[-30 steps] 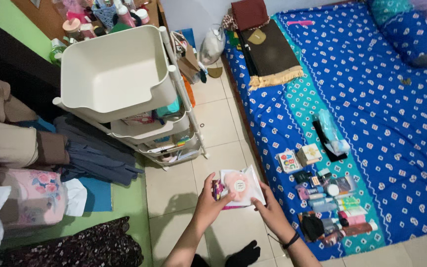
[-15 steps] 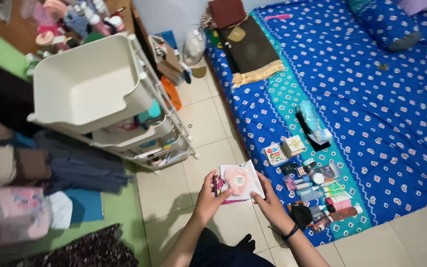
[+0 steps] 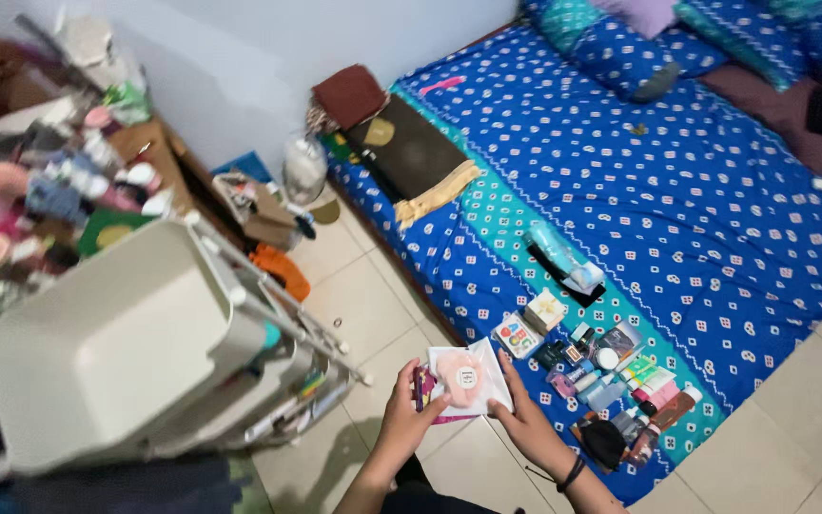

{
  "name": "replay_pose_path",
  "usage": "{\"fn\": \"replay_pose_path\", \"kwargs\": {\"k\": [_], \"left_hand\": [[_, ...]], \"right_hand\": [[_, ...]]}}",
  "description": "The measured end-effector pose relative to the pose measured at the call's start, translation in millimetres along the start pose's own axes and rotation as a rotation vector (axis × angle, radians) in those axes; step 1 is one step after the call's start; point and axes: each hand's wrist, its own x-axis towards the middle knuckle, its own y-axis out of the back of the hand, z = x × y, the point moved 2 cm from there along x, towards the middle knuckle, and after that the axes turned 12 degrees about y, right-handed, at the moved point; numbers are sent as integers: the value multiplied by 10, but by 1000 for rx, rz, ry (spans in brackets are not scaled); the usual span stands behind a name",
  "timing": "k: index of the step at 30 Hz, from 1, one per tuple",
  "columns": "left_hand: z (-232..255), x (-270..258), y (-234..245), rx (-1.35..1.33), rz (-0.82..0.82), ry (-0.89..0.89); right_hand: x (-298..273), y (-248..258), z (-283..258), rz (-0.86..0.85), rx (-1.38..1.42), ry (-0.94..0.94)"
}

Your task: The person repeatedly takes various personal care items, including pads and bottles, from a white rolling cart and places them on a blue patterned bedspread. They arrange the items in rows on the bed and occasionally return items to the cart.

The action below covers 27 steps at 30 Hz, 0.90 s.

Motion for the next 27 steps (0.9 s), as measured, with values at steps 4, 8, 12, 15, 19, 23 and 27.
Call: {"fn": "replay_pose_path", "kwargs": {"k": [4, 8, 12, 15, 19, 23, 27], "left_hand": [[161, 383, 241, 32, -84, 8], [235, 701, 405, 73, -157, -7], [293, 951, 471, 88, -228, -59], [339, 1118, 454, 39, -280, -54], [433, 1289, 369, 12, -332, -35], [560, 1538, 232, 21, -355, -53], [694, 1874, 38, 16, -338, -62]], "right_hand": [[255, -180, 7, 56, -32, -104], [429, -329, -20, 126, -33, -151], [561, -436, -11, 188, -20, -189], [660, -445, 28, 219, -57, -142], [792, -379, 75, 233, -51, -127], [968, -191, 124, 222, -59, -213], [1278, 90, 213, 197, -41, -164]]}}
